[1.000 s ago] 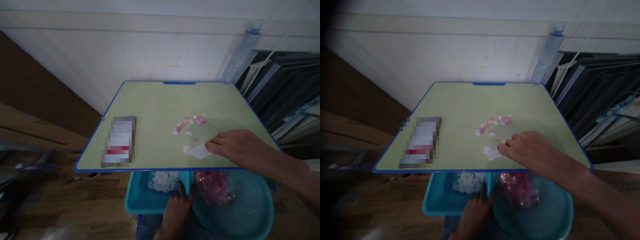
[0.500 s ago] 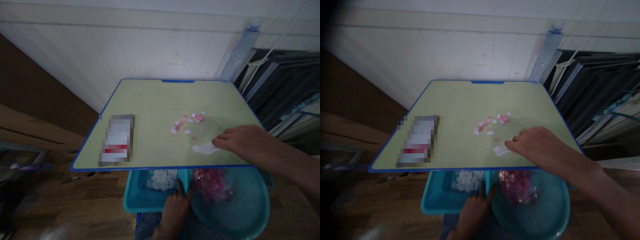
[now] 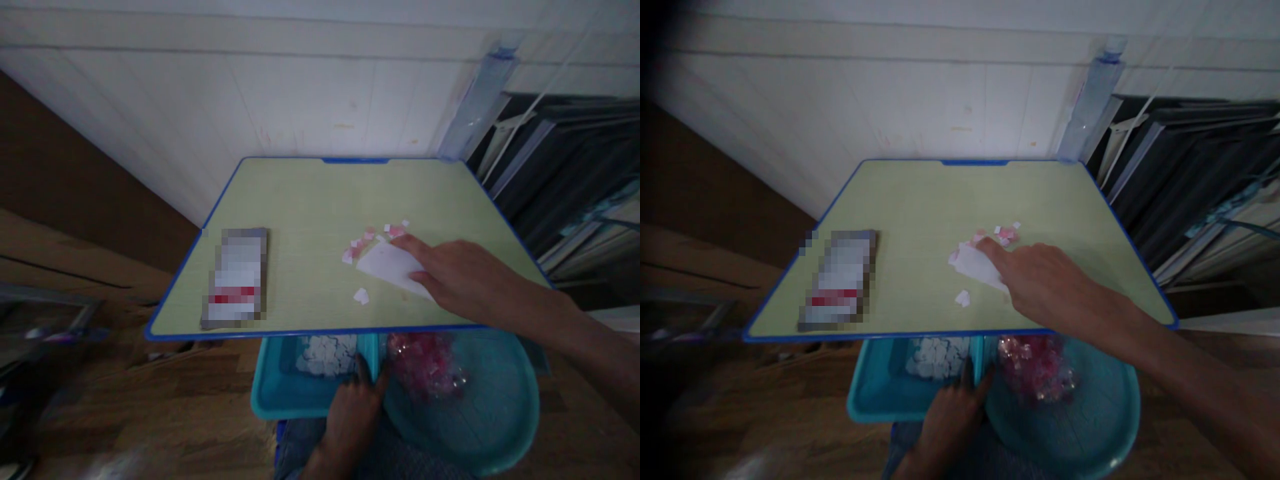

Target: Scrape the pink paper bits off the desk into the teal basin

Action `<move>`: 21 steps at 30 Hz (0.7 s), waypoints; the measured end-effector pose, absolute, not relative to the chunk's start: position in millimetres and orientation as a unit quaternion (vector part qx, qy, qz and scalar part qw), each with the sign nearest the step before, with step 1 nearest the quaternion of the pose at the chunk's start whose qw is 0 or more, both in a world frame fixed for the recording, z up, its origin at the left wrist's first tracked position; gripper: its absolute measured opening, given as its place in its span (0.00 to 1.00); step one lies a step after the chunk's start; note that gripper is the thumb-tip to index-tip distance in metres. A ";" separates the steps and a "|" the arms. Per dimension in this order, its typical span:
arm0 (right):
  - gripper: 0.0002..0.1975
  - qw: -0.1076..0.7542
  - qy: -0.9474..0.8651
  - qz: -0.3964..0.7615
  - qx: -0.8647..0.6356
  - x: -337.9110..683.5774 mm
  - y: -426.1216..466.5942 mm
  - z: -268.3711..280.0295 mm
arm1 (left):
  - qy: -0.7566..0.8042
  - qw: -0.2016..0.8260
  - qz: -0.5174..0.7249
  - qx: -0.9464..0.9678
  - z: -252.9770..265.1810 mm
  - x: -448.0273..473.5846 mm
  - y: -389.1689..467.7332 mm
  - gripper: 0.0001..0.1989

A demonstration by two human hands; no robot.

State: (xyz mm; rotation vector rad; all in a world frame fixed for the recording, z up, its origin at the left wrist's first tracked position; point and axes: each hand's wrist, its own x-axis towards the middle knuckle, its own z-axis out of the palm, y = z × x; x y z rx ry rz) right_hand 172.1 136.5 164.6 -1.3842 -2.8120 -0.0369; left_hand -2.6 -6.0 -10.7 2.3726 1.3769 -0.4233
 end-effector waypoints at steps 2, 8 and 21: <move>0.23 0.039 -0.895 0.040 -0.442 163.0 140.4 164.2 | 0.491 0.178 -0.141 0.841 -10.7 -3.2 -6.5 0.29; 0.25 -0.006 -0.869 0.103 -0.485 162.0 128.3 155.8 | 0.497 0.173 -0.121 0.842 -13.6 -3.3 -9.1 0.28; 0.26 0.040 -0.883 0.130 -0.449 128.7 92.1 145.2 | 0.498 0.162 -0.090 0.847 -17.3 -2.6 -10.3 0.27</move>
